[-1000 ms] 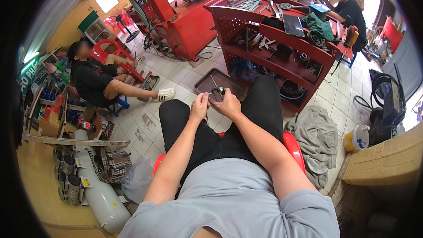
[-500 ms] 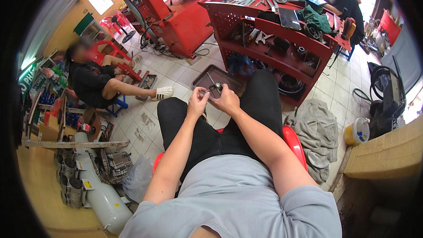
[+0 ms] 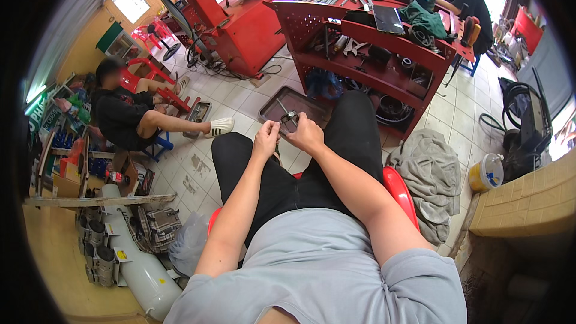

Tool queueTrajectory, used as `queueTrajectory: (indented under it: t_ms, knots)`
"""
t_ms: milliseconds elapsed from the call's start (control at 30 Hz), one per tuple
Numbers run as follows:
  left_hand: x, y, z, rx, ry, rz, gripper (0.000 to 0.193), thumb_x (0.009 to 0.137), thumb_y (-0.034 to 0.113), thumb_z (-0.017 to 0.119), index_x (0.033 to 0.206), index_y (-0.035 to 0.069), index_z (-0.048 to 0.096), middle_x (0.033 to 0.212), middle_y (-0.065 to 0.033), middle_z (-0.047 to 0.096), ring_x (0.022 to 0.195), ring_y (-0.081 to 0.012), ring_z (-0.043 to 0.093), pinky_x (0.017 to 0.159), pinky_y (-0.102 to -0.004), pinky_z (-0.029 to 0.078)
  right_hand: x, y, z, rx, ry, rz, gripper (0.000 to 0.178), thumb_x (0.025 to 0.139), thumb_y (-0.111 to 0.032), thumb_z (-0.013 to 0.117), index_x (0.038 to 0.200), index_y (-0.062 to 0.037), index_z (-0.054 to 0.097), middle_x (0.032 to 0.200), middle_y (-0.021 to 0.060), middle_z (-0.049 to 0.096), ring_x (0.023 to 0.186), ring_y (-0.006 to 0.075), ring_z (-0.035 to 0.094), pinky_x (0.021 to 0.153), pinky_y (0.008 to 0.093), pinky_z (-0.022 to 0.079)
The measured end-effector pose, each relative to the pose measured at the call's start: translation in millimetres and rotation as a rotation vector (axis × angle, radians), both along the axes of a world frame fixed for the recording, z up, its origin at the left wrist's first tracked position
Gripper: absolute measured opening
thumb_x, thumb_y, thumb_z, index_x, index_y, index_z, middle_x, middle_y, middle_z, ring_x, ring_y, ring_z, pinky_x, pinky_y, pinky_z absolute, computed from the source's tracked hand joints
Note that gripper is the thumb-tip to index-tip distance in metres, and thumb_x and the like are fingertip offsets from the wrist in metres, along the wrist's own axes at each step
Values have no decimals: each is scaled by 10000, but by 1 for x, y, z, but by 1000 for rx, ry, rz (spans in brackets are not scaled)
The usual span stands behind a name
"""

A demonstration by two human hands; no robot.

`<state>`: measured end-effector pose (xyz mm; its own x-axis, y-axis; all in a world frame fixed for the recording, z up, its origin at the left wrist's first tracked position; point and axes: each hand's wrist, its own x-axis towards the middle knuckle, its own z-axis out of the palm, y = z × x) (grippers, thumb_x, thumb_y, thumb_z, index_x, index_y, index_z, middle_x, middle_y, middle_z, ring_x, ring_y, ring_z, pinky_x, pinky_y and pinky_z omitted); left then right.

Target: The person sits on a low stool in a workshop and assembles a cylindrical mechanical component, likely a clutch assembly. They insert a metal pin into the part, rotate it to check alignment, and use a small wrench to tighten a bolt on the side. The person handles the part with both hands, occasionally placing it on their lap or a tray.

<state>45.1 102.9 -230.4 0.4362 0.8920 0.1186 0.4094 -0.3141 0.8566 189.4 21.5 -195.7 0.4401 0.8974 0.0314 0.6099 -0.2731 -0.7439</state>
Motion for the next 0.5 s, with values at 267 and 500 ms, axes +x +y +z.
queueTrajectory:
  t_ms: [267, 500]
  knots:
    - [3, -7, 3, 116, -50, 34, 351, 947, 360, 492, 890, 24, 576, 626, -30, 569, 554, -101, 547, 526, -260, 441, 0, -2, 4, -27, -31, 32, 561, 629, -267, 738, 1067, 2, 512, 890, 224, 655, 888, 380, 639, 769, 444, 498]
    - [0, 0, 0, -60, 0, 42, 270, 928, 296, 536, 921, 27, 552, 637, -25, 562, 553, -94, 538, 525, -251, 437, -1, -2, 0, -22, -60, 26, 563, 632, -261, 738, 1077, 1, 512, 892, 222, 655, 889, 380, 639, 767, 446, 499]
